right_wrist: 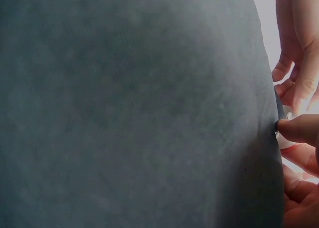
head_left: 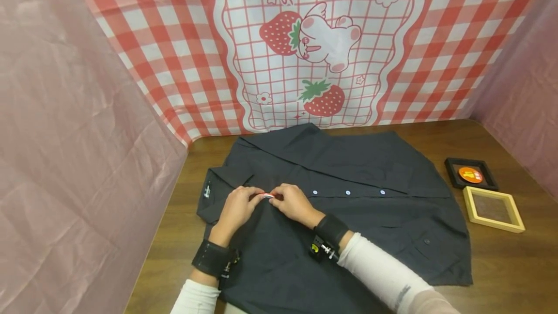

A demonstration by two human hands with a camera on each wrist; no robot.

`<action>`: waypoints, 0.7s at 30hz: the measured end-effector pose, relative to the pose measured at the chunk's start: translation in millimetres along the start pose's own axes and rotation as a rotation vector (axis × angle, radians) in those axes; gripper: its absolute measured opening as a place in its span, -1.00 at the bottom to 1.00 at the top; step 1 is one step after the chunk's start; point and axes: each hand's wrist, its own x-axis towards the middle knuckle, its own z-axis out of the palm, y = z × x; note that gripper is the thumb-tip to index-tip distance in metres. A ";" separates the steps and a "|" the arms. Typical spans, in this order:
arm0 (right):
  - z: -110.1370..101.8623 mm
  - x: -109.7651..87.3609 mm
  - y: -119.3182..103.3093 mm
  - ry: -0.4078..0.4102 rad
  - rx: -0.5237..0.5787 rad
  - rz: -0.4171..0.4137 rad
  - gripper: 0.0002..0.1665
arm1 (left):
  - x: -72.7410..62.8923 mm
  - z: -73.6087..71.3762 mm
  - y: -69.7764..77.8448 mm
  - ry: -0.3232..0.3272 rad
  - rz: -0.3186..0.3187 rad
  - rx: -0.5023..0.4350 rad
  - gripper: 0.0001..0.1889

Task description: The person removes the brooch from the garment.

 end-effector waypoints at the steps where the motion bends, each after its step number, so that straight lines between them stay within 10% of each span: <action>1: 0.3 0.1 -0.3 0.003 -0.003 0.002 -0.91 | 0.1 0.0 0.2 0.000 -0.001 0.000 -0.81; 21: 1.5 1.4 -3.9 0.024 -0.058 0.000 -0.90 | 1.2 1.4 -2.6 0.004 0.013 -0.043 -0.83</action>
